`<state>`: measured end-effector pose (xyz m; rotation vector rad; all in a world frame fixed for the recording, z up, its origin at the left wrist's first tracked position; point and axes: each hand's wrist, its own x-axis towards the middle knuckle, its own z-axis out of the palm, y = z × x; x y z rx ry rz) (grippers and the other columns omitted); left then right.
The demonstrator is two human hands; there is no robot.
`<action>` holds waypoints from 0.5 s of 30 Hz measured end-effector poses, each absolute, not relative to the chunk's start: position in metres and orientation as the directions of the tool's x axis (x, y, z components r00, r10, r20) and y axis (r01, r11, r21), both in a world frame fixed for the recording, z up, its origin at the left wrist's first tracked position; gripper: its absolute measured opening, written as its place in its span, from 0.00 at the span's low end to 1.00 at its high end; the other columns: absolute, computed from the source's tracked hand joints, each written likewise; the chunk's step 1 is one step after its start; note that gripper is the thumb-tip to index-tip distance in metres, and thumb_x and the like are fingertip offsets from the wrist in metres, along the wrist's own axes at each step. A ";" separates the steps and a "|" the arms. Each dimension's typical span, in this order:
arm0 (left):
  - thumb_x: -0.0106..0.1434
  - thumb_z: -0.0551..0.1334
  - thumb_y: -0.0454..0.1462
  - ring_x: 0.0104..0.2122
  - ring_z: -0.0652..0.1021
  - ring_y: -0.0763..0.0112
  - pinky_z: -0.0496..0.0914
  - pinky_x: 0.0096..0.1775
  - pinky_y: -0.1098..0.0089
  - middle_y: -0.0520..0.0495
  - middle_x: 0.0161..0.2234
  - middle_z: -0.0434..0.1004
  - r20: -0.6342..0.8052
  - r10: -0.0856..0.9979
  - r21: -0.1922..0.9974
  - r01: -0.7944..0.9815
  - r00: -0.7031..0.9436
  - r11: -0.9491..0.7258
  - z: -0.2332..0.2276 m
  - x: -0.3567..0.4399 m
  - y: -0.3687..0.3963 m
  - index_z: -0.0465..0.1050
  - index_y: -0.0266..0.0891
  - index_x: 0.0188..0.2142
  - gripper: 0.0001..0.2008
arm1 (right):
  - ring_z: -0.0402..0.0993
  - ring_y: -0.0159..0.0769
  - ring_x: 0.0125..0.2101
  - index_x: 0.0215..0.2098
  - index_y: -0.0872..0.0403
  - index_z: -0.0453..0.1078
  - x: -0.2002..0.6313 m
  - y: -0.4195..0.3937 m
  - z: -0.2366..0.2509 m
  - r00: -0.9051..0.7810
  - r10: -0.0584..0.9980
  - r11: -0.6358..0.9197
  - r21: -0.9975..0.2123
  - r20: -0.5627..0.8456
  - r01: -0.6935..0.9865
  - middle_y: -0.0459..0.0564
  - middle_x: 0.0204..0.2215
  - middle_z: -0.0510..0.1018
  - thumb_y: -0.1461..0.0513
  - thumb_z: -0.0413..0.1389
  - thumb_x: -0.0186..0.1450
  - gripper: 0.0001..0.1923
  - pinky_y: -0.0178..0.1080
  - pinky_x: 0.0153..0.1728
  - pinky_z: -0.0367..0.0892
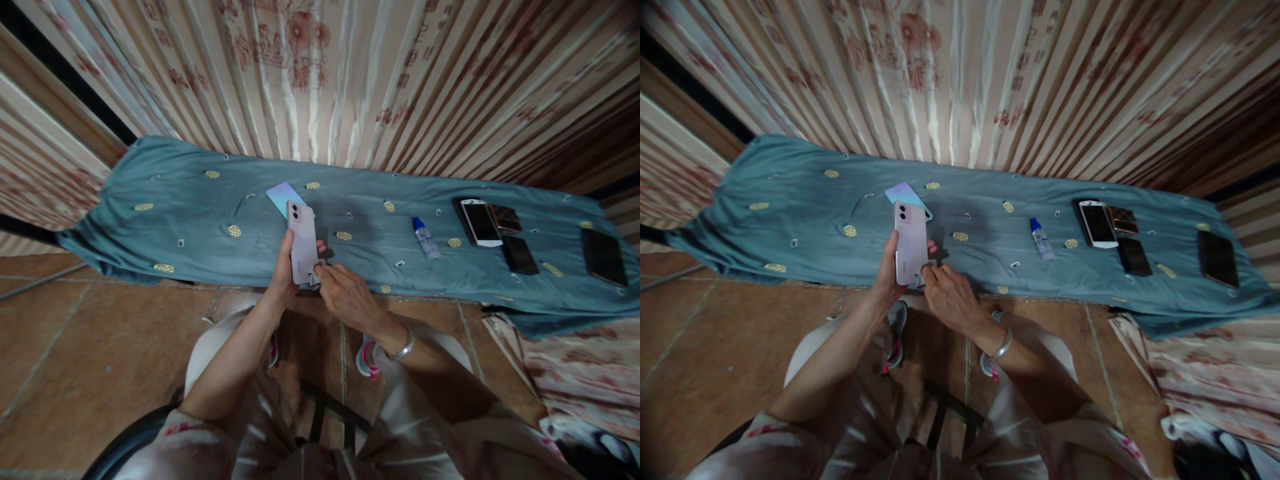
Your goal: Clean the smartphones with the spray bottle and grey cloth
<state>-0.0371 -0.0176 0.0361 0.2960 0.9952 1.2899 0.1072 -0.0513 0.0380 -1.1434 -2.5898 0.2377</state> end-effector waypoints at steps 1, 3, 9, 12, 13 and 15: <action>0.70 0.54 0.55 0.37 0.84 0.63 0.76 0.40 0.68 0.41 0.36 0.85 -0.447 0.892 0.696 -0.650 -0.062 0.304 0.035 -0.037 -0.017 0.78 0.34 0.49 0.28 | 0.73 0.46 0.41 0.49 0.58 0.72 0.106 -0.054 0.040 -0.648 0.737 0.675 -0.259 0.191 0.691 0.58 0.41 0.80 0.72 0.47 0.69 0.16 0.45 0.43 0.72; 0.68 0.55 0.56 0.37 0.83 0.63 0.75 0.38 0.68 0.41 0.37 0.85 -0.449 0.891 0.720 -0.618 -0.070 0.315 0.032 -0.036 -0.016 0.79 0.35 0.47 0.27 | 0.73 0.45 0.40 0.46 0.57 0.72 0.105 -0.058 0.044 -0.664 0.725 0.687 -0.261 0.183 0.678 0.56 0.38 0.79 0.72 0.48 0.68 0.14 0.44 0.43 0.71; 0.65 0.61 0.56 0.34 0.81 0.68 0.76 0.39 0.69 0.43 0.37 0.83 -0.452 0.889 0.743 -0.586 -0.081 0.324 0.028 -0.032 -0.017 0.80 0.35 0.38 0.25 | 0.75 0.43 0.43 0.50 0.57 0.72 0.105 -0.060 0.045 -0.644 0.704 0.691 -0.495 0.299 0.527 0.57 0.43 0.82 0.71 0.47 0.68 0.17 0.44 0.48 0.71; 0.64 0.63 0.54 0.32 0.80 0.70 0.76 0.38 0.69 0.44 0.37 0.83 -0.438 0.894 0.740 -0.602 -0.097 0.298 0.029 -0.030 -0.016 0.80 0.36 0.39 0.23 | 0.78 0.39 0.42 0.54 0.57 0.73 0.110 -0.054 0.047 -0.557 0.777 0.562 -0.720 0.292 0.407 0.55 0.44 0.83 0.69 0.46 0.68 0.21 0.42 0.48 0.71; 0.64 0.63 0.54 0.31 0.80 0.70 0.76 0.37 0.70 0.45 0.36 0.83 -0.437 0.894 0.743 -0.600 -0.100 0.297 0.028 -0.029 -0.015 0.80 0.36 0.38 0.23 | 0.78 0.38 0.41 0.54 0.56 0.74 0.111 -0.052 0.048 -0.525 0.813 0.485 -0.791 0.251 0.372 0.53 0.42 0.83 0.68 0.46 0.68 0.21 0.41 0.47 0.71; 0.64 0.63 0.54 0.29 0.79 0.70 0.75 0.34 0.70 0.46 0.33 0.82 -0.428 0.896 0.766 -0.573 -0.119 0.290 0.025 -0.029 -0.013 0.80 0.36 0.37 0.22 | 0.79 0.36 0.38 0.53 0.53 0.77 0.114 -0.045 0.046 -0.459 0.875 0.308 -0.907 0.153 0.285 0.48 0.39 0.84 0.65 0.48 0.68 0.20 0.39 0.45 0.71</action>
